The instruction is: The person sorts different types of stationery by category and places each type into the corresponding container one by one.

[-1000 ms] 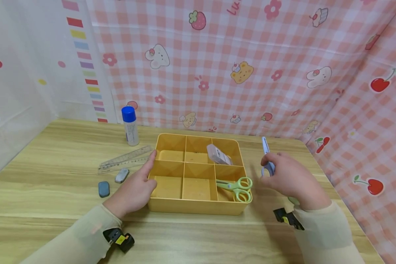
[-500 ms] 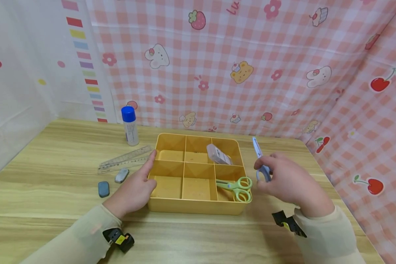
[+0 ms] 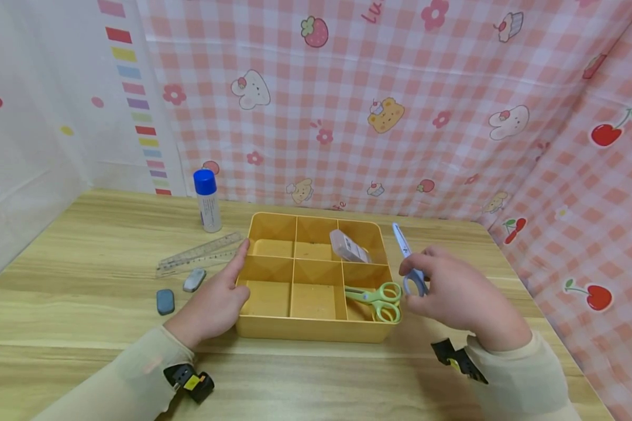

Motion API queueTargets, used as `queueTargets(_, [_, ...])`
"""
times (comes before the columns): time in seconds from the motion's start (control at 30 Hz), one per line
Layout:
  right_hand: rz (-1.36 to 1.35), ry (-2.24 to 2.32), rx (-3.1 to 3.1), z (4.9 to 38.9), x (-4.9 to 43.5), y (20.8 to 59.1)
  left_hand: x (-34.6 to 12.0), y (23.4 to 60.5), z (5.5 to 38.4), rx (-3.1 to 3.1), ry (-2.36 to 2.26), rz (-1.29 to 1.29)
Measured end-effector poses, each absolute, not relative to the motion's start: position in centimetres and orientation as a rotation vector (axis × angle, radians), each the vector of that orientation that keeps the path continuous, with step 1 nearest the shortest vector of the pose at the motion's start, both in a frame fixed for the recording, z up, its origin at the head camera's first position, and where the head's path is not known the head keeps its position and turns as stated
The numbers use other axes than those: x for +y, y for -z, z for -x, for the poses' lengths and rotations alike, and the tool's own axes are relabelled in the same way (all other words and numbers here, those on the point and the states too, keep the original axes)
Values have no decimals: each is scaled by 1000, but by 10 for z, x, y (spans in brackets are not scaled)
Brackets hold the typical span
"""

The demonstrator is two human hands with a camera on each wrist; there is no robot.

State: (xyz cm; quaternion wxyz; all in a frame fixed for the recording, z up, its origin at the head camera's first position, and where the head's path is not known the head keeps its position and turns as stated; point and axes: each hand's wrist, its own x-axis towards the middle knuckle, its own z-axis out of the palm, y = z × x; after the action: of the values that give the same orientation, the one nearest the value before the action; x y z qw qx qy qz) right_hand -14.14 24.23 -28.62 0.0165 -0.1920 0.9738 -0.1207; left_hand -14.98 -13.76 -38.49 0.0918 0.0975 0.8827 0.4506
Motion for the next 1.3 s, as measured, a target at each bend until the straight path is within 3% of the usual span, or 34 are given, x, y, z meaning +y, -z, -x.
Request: queueTargets(1.3, [787,332,2872,121,232,281,-138,385,150,2639,-1312,-277])
